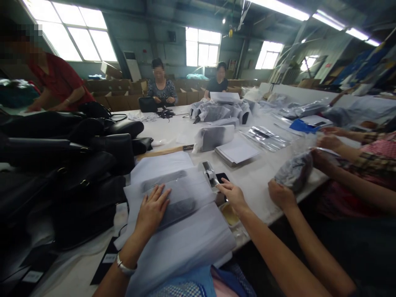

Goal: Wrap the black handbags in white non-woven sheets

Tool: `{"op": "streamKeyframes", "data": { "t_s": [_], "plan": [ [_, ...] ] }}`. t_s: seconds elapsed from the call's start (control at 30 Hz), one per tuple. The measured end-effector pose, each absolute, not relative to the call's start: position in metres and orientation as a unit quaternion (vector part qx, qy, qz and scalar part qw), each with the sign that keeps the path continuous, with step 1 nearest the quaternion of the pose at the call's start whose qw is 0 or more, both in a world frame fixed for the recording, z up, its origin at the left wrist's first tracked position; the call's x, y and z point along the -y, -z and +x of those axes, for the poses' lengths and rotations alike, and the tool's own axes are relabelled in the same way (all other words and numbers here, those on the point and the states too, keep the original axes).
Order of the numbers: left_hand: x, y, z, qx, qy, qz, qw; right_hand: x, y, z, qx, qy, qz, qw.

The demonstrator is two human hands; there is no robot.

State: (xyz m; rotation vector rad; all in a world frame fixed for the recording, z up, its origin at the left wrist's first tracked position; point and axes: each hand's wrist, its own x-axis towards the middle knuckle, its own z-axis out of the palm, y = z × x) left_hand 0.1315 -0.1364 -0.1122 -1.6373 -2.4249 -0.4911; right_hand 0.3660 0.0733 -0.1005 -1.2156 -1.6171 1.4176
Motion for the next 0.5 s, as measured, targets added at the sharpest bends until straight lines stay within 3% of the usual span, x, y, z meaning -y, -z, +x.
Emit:
{"op": "streamKeyframes", "data": {
  "t_s": [0.2, 0.5],
  "plan": [
    [0.136, 0.112, 0.132, 0.812, 0.184, -0.548, 0.084, -0.040, 0.085, 0.387, 0.617, -0.504, -0.471, 0.379],
    [0.136, 0.116, 0.130, 0.807, 0.202, -0.549, 0.083, -0.034, 0.106, 0.404, 0.509, -0.657, -0.503, 0.239]
  ]
}}
